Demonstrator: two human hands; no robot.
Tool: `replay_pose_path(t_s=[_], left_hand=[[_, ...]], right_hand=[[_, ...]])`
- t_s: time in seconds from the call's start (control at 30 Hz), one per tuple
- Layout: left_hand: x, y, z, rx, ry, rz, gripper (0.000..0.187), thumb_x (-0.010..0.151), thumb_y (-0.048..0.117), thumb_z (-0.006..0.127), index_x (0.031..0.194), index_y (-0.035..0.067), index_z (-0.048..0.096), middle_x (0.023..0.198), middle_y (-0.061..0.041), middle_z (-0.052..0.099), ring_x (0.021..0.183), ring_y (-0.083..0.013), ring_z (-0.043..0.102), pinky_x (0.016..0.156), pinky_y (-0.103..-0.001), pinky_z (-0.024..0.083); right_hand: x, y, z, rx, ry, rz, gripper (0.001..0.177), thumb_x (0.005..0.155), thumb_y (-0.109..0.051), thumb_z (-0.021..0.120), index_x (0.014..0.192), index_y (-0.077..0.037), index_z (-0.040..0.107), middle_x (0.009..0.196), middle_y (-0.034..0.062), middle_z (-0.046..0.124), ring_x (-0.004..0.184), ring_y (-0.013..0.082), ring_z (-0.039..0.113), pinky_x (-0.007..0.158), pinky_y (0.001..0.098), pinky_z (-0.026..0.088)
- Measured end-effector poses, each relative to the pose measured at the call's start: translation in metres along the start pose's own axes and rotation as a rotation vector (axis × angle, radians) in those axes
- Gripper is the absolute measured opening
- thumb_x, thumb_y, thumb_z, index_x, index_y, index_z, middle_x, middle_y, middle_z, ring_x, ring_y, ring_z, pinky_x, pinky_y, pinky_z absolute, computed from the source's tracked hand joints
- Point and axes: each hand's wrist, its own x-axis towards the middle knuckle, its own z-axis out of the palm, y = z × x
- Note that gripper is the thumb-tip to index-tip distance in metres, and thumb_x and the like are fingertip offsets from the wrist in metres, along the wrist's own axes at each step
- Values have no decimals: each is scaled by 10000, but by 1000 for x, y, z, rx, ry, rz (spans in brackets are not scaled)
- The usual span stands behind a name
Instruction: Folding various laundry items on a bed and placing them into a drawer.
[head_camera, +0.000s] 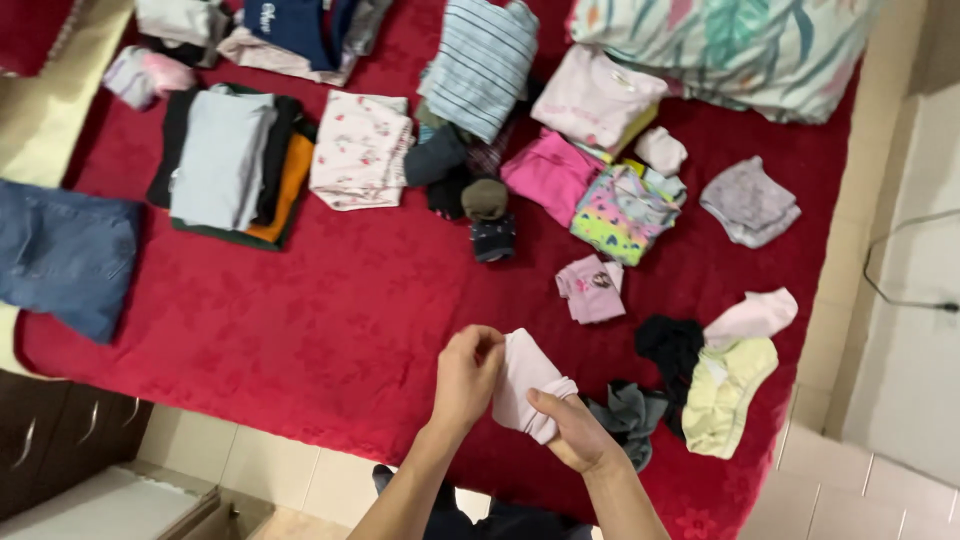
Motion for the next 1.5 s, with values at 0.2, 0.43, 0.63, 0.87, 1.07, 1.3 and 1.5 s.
replay_pose_path(t_s=[0.2, 0.43, 0.63, 0.87, 1.07, 1.3, 1.5], left_hand=[[-10, -34, -27, -16, -217, -218, 112, 888, 87, 722, 960, 13, 681, 806, -98, 713, 727, -170, 671, 692, -318, 552], [-25, -78, -67, -673, -418, -338, 126, 954, 90, 681, 1068, 36, 674, 844, -21, 661, 751, -106, 635, 709, -286, 547], [-34, -136, -78, -744, -173, -216, 104, 1003, 77, 637, 1057, -12, 639, 938, -48, 679, 891, -131, 635, 822, -302, 522], [-36, -92, -137, -1116, -94, -443, 220, 1014, 258, 540, 1118, 86, 627, 997, -33, 688, 926, -134, 659, 867, -325, 539], [-33, -117, -141, -1139, -61, -490, 316, 1072, 395, 470, 1055, 108, 602, 965, -47, 692, 936, -157, 674, 890, -380, 529], [-28, -132, -137, -1232, -196, -302, 276, 1129, 306, 478, 1020, 69, 568, 954, -45, 704, 909, -148, 680, 859, -358, 563], [-23, -101, -158, -1204, -231, -318, 190, 992, 62, 582, 1179, 93, 585, 928, -46, 700, 883, -145, 678, 826, -325, 558]], right_hand=[[10, 13, -2, -187, -74, 54, 592, 961, -142, 653, 1500, 10, 461, 1335, 62, 633, 1176, 134, 597, 1007, 321, 476], [11, 23, 21, -182, -96, 120, 546, 951, -176, 629, 1443, 17, 493, 1279, 102, 675, 1148, 192, 654, 998, 370, 521], [14, 22, 49, -120, -60, 104, 477, 935, -172, 601, 1357, 50, 573, 1287, 146, 711, 1167, 222, 693, 1021, 368, 536], [8, 22, 36, -30, 100, 0, 307, 1001, -252, 613, 1176, -3, 651, 1119, 105, 723, 1019, 202, 683, 910, 375, 545], [12, 32, 10, 48, 69, -131, 243, 1044, -249, 605, 1193, -59, 625, 1047, 86, 711, 957, 203, 674, 851, 363, 534], [4, 27, 27, 293, 113, -237, 289, 973, -130, 596, 1262, -135, 587, 1162, 48, 669, 1109, 224, 624, 997, 425, 460], [8, 31, 30, 280, 56, -312, 299, 1005, -133, 594, 1299, -107, 548, 1168, 106, 661, 1131, 261, 626, 1040, 434, 463]])
